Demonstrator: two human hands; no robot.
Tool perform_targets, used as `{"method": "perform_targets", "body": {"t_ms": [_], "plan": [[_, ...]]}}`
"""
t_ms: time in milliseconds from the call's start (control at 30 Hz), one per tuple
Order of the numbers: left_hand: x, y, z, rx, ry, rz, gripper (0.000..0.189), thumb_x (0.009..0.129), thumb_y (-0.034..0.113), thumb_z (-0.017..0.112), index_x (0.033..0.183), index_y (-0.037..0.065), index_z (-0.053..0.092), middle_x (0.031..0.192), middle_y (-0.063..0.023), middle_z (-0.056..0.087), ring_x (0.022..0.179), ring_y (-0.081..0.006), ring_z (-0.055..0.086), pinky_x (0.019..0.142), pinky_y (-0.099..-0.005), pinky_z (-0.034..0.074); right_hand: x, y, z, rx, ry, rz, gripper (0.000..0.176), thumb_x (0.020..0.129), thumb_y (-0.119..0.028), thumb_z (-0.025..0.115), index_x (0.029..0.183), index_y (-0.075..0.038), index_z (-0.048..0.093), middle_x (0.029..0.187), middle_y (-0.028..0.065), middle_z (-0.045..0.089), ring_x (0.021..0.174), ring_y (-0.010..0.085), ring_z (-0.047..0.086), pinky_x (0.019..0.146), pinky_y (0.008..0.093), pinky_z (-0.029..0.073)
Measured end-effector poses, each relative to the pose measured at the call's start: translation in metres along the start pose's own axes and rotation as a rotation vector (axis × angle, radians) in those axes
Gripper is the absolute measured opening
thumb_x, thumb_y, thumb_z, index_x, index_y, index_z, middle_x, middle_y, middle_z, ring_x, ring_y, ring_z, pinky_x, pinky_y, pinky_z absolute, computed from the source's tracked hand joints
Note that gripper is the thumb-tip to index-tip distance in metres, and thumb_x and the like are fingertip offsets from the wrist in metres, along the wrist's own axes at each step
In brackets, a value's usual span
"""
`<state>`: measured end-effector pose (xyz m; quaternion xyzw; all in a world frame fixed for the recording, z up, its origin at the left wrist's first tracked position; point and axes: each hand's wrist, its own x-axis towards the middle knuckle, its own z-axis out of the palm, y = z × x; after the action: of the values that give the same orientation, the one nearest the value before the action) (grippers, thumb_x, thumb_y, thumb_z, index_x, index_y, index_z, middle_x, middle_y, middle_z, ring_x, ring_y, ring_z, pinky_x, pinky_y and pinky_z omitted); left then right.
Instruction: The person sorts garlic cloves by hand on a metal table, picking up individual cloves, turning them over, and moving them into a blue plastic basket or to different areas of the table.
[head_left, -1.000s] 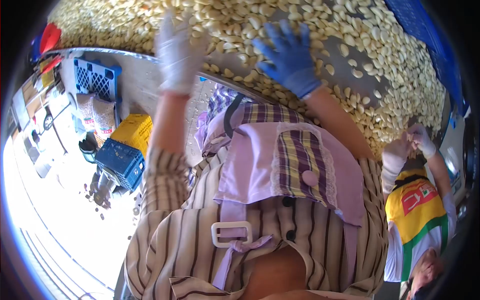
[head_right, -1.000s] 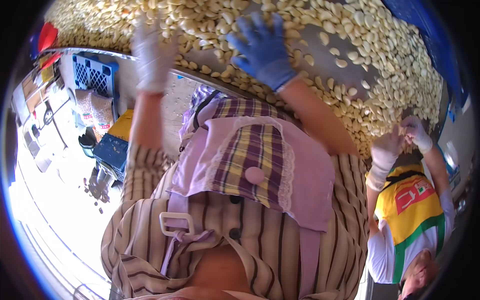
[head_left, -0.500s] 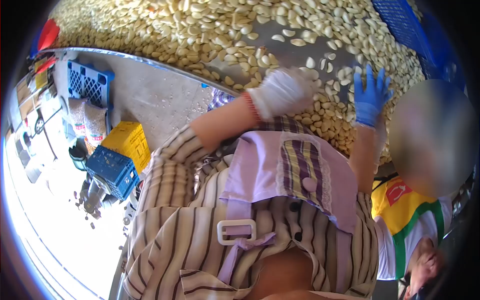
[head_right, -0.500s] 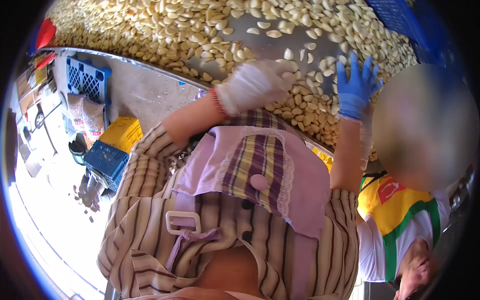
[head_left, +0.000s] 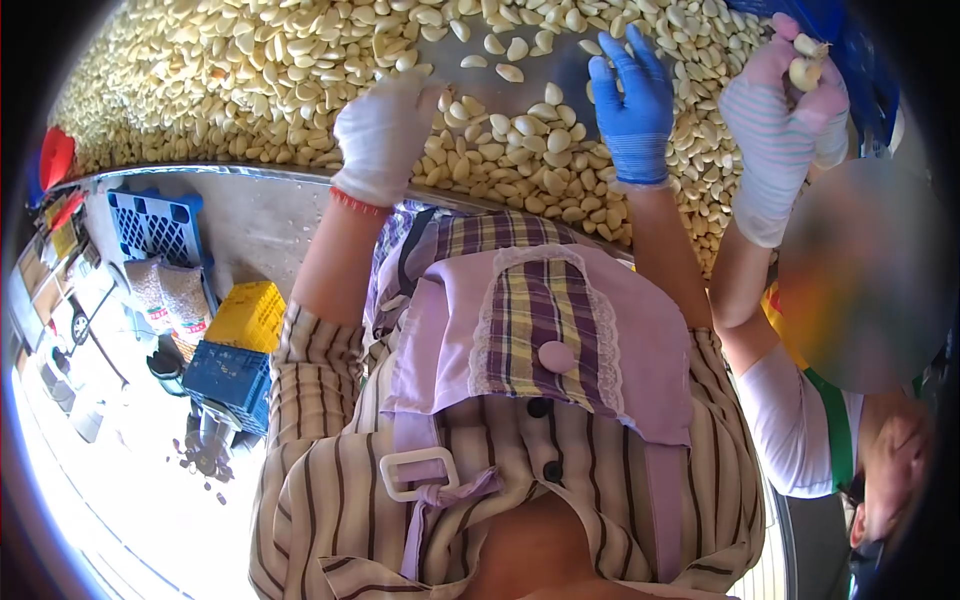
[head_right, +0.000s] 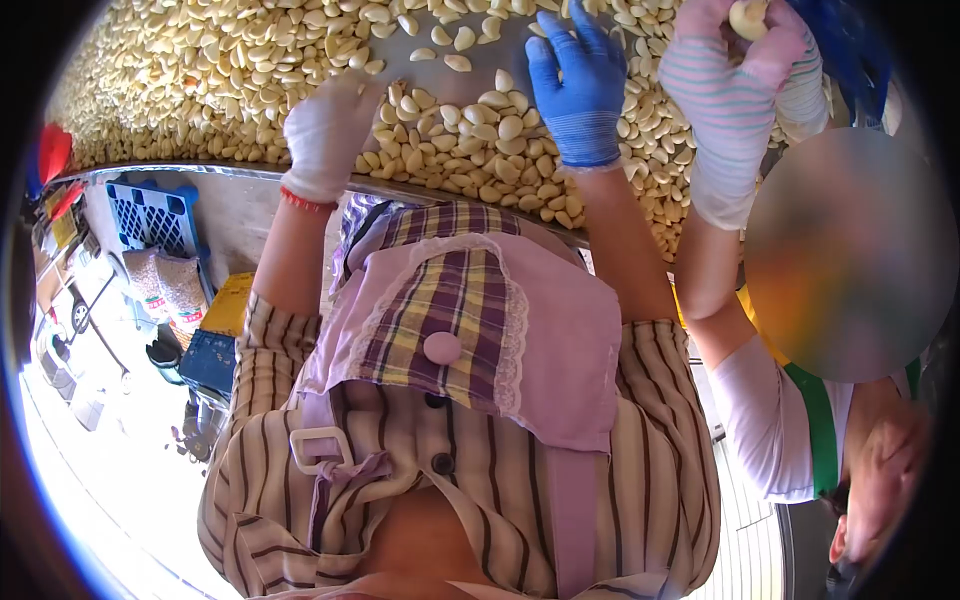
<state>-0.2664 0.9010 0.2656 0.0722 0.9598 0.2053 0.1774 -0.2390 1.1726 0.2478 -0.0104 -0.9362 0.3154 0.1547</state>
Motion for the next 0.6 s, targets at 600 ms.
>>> {"method": "perform_targets", "body": {"t_ms": [600], "plan": [[0.013, 0.025, 0.008, -0.61, -0.046, 0.072, 0.025, 0.089, 0.025, 0.064, 0.1, 0.003, 0.07, 0.061, 0.0012, 0.058, 0.05, -0.0075, 0.049, 0.046, -0.0242, 0.037, -0.011, -0.034, 0.004, 0.097, 0.036, -0.103, 0.032, 0.086, -0.018, 0.069, 0.116, -0.009, 0.064, 0.125, 0.0158, 0.059, 0.108, 0.0338, 0.058, 0.096, 0.0457, 0.045]]}}
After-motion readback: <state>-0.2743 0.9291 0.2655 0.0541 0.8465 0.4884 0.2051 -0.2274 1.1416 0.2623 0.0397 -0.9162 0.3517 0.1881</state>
